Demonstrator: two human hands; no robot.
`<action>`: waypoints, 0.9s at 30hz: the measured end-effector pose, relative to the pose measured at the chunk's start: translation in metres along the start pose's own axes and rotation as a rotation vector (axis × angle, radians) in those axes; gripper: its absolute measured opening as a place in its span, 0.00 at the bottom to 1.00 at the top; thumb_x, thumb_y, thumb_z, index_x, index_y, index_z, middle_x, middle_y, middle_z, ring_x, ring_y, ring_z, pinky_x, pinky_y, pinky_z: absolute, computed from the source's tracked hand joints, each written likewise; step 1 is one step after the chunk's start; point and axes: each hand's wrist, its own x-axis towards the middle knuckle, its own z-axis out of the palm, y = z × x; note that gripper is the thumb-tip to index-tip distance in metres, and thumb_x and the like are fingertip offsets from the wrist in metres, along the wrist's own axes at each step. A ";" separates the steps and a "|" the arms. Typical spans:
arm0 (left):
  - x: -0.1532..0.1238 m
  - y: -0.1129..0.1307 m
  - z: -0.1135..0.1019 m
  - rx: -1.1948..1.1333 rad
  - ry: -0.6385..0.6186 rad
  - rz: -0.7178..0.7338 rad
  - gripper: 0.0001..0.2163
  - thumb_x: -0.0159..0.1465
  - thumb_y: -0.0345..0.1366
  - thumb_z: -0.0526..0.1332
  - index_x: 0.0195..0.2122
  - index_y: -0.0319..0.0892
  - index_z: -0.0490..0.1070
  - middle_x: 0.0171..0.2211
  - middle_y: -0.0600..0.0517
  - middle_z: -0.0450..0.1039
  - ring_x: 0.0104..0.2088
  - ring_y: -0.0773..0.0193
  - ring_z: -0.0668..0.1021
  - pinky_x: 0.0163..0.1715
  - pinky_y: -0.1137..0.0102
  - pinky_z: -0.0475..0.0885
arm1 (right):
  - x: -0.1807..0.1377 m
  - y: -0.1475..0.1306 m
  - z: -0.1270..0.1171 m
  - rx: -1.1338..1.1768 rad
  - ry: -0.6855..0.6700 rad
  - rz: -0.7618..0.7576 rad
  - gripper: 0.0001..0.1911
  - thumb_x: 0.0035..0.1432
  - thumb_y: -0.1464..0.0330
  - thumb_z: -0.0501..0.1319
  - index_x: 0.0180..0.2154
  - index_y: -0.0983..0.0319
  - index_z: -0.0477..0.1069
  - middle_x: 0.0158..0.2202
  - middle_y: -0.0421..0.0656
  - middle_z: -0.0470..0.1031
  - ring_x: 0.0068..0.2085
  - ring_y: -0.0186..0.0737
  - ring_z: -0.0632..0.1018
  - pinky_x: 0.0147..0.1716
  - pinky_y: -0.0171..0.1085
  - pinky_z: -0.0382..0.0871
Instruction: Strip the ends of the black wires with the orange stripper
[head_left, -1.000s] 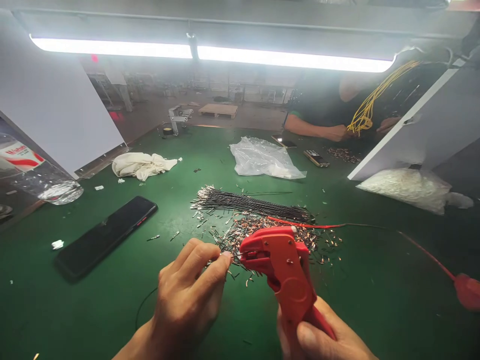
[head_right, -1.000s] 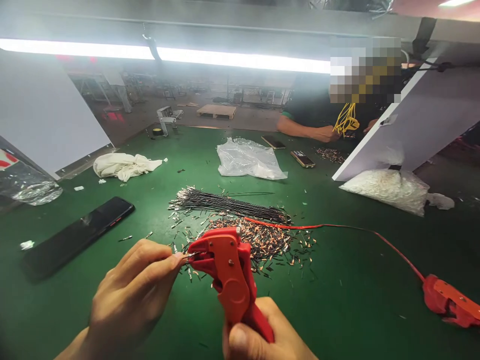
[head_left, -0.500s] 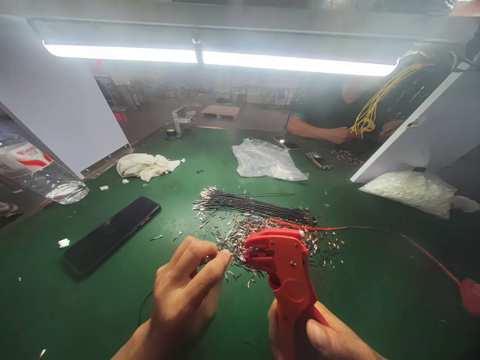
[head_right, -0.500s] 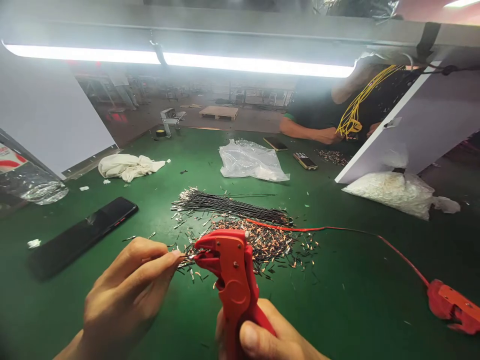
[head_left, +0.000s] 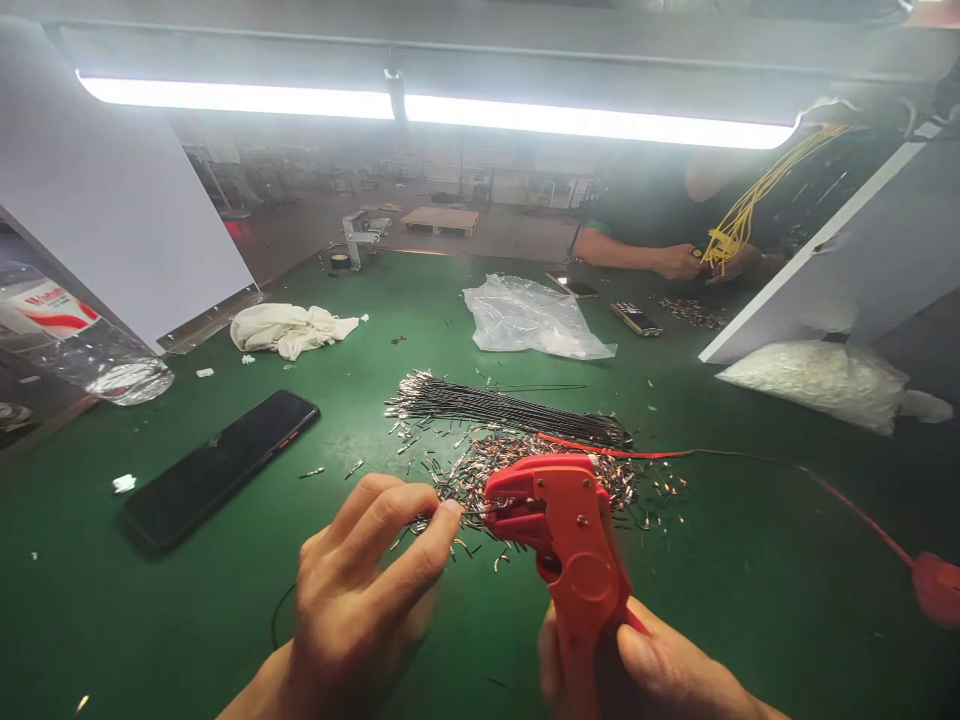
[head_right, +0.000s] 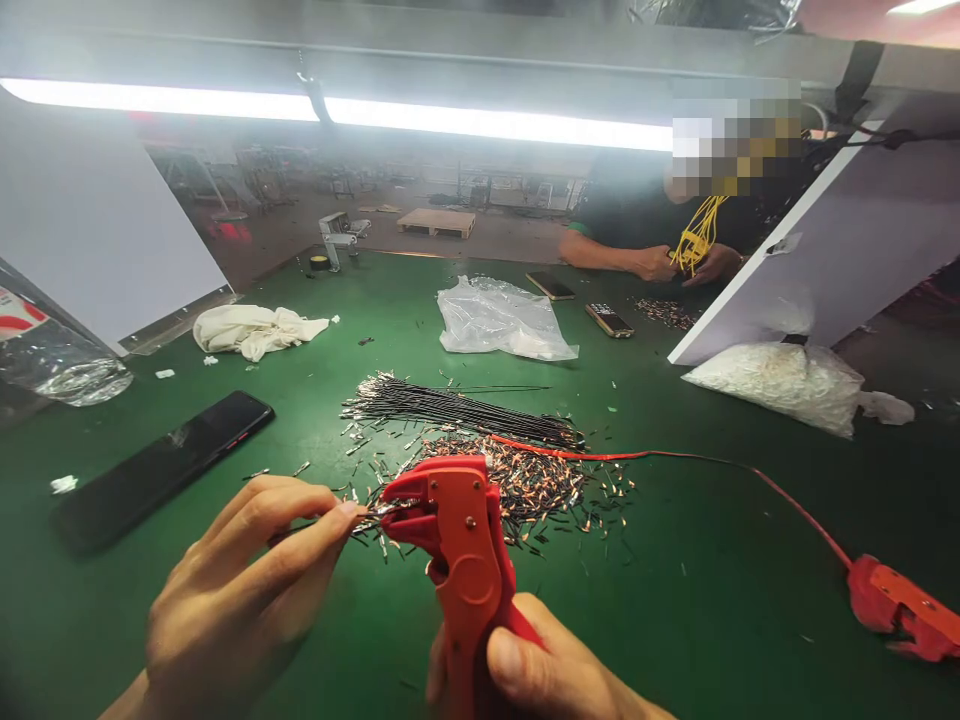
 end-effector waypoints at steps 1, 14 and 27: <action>0.000 0.000 -0.001 0.004 -0.008 0.008 0.13 0.57 0.14 0.60 0.37 0.35 0.75 0.34 0.48 0.72 0.35 0.66 0.70 0.31 0.70 0.69 | 0.000 -0.001 -0.001 0.015 -0.008 0.005 0.36 0.51 0.39 0.58 0.39 0.67 0.72 0.26 0.42 0.70 0.26 0.34 0.71 0.26 0.33 0.65; 0.003 0.001 -0.002 0.071 -0.011 0.045 0.10 0.58 0.16 0.61 0.35 0.36 0.75 0.32 0.49 0.71 0.33 0.66 0.69 0.27 0.72 0.66 | -0.002 -0.003 0.004 -0.061 0.027 -0.057 0.34 0.54 0.39 0.56 0.31 0.66 0.71 0.24 0.40 0.66 0.25 0.33 0.66 0.26 0.34 0.63; 0.006 0.001 -0.006 0.061 -0.024 0.093 0.11 0.59 0.16 0.59 0.35 0.36 0.75 0.31 0.49 0.72 0.33 0.66 0.70 0.27 0.72 0.68 | -0.006 0.002 0.004 -0.015 0.102 -0.039 0.31 0.54 0.41 0.59 0.30 0.65 0.70 0.22 0.38 0.65 0.22 0.31 0.65 0.22 0.32 0.58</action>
